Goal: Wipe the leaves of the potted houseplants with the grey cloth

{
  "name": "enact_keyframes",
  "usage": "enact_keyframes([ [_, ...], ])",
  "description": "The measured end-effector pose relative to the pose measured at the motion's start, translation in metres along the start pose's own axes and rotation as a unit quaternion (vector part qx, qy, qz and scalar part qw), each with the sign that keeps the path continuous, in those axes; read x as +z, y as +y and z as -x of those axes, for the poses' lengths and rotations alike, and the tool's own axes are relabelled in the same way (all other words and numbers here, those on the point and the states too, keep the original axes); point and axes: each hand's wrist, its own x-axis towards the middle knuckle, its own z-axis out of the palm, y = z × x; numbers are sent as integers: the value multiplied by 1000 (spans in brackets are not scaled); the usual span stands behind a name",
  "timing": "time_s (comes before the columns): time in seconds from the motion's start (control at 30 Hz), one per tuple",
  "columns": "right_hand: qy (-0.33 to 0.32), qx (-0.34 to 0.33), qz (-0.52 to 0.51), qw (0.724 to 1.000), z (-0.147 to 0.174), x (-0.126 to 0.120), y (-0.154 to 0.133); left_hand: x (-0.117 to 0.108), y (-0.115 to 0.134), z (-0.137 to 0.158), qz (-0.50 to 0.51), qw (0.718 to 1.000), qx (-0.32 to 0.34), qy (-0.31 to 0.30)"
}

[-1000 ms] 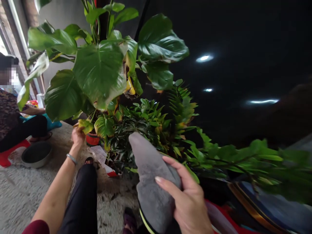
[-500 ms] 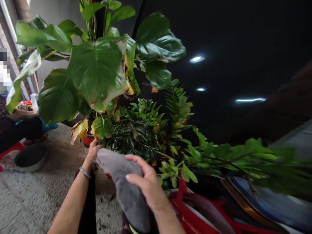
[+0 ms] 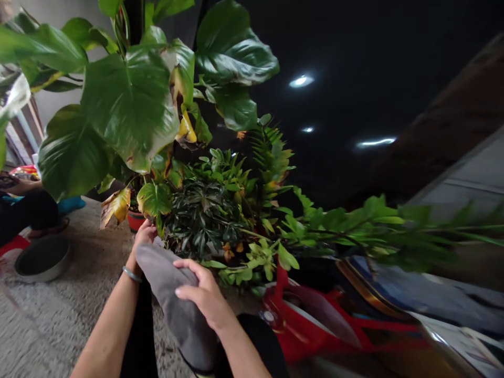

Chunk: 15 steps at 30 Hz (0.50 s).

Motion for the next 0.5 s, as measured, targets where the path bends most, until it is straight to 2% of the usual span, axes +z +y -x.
enact_keyframes([
  [0.07, 18, -12, -15, 1000, 20, -28, -15, 6, 3, 1, 61, 998, -17, -11],
  [0.1, 47, -29, -31, 998, 22, -41, -25, 8, 4, 2, 82, 996, -25, -11],
  [0.2, 180, -102, -80, 975, 1, -64, -46, 13, 9, 10, 88, 996, -33, 2],
  [0.27, 234, -115, -96, 961, -19, -65, -44, 15, 12, 16, 73, 997, -38, 11],
  [0.33, 235, -79, -92, 964, -28, -58, -27, 16, 17, 26, 47, 996, -49, 64],
  [0.4, 215, -39, -69, 973, -17, -50, -3, 22, 28, 43, 15, 984, -46, 172],
  [0.47, 190, -19, -43, 981, 9, -49, 16, 34, 50, 71, -1, 967, 0, 255],
  [0.5, 176, -10, -42, 984, 23, -52, 20, 42, 65, 88, 4, 967, 41, 252],
])
